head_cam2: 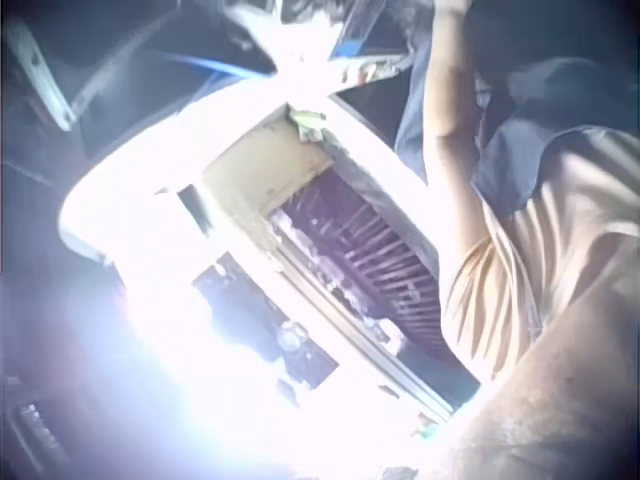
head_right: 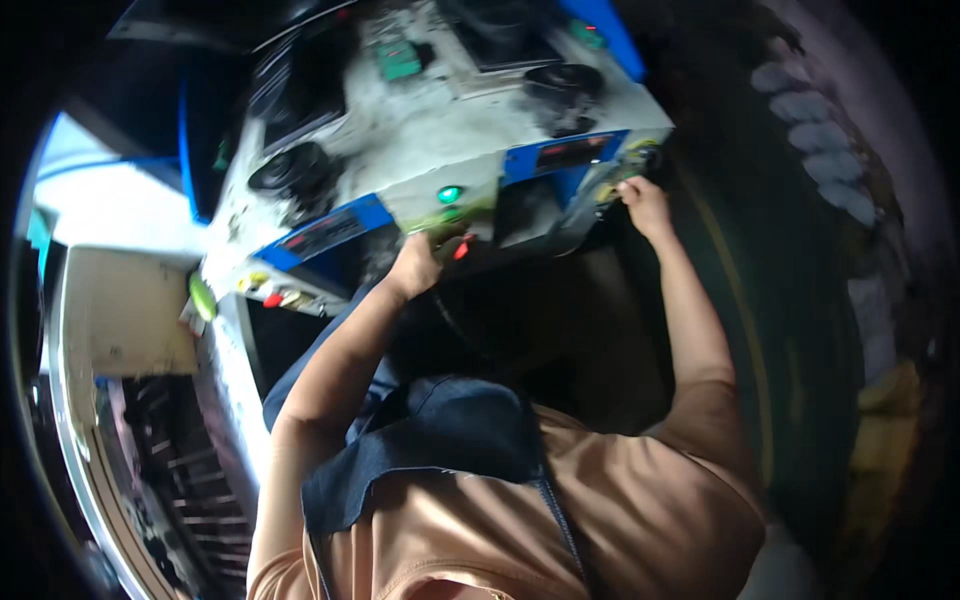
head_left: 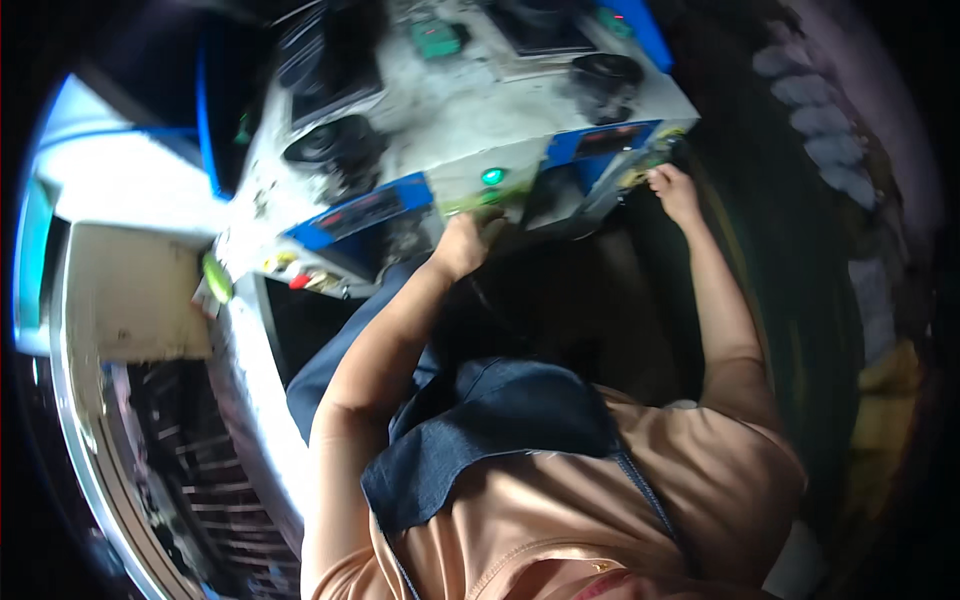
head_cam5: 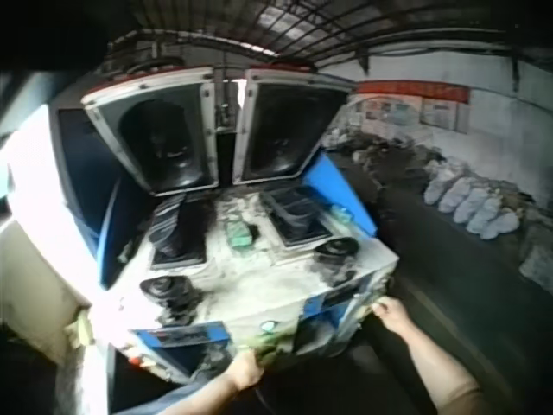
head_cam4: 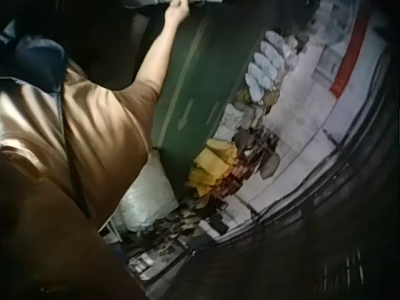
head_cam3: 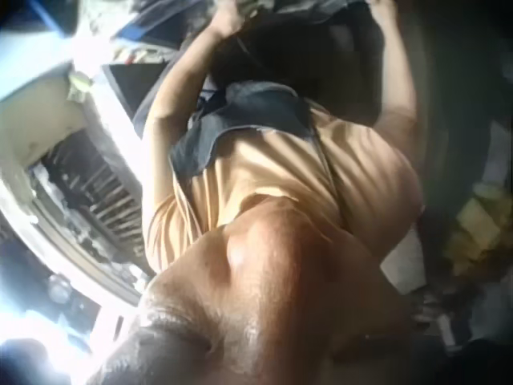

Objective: The person repeatedly picks up black shoes from a conveyor belt, places them on a machine, and rubs the shoe surface with their hands. They handle the shoes one at a time, inspecting and rubbing them before returning them to the belt.

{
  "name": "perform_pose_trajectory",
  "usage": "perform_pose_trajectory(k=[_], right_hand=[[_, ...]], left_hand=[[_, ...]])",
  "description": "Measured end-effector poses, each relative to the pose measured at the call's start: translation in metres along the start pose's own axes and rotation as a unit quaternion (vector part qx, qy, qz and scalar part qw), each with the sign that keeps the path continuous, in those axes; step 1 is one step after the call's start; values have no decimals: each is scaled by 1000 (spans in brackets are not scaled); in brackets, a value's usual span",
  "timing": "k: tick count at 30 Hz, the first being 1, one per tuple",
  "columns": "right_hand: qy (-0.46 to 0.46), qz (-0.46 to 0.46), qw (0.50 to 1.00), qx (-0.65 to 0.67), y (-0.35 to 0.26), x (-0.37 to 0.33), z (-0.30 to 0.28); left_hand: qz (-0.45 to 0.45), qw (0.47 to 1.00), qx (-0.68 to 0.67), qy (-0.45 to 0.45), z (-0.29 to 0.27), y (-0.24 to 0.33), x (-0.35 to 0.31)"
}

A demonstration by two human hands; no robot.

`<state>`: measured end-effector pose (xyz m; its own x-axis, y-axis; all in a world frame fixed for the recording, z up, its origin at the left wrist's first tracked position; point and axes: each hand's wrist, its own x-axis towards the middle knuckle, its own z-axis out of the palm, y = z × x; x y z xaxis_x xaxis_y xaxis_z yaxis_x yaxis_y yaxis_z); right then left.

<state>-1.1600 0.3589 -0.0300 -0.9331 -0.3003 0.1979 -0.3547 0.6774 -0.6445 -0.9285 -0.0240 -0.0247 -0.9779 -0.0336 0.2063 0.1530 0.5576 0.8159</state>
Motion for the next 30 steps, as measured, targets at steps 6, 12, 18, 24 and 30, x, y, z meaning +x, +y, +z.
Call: perform_pose_trajectory(k=[6, 12, 18, 24, 30], right_hand=[[53, 26, 994, -90, 5, 15, 10], [75, -61, 989, -116, 13, 20, 16], [7, 12, 996, -88, 9, 4, 24], [-177, 65, 974, 129, -6, -71, 82], [-305, 30, 946, 104, -54, -139, 112]], left_hand=[[-11, 983, 180, 29, 16, -12, 18], [42, 941, 335, -35, 32, -61, 24], [-83, 995, -10, -56, -39, 36, -15], [-239, 964, -86, 80, -92, 29, -110], [-178, 938, 143, 262, -151, -17, -222]])
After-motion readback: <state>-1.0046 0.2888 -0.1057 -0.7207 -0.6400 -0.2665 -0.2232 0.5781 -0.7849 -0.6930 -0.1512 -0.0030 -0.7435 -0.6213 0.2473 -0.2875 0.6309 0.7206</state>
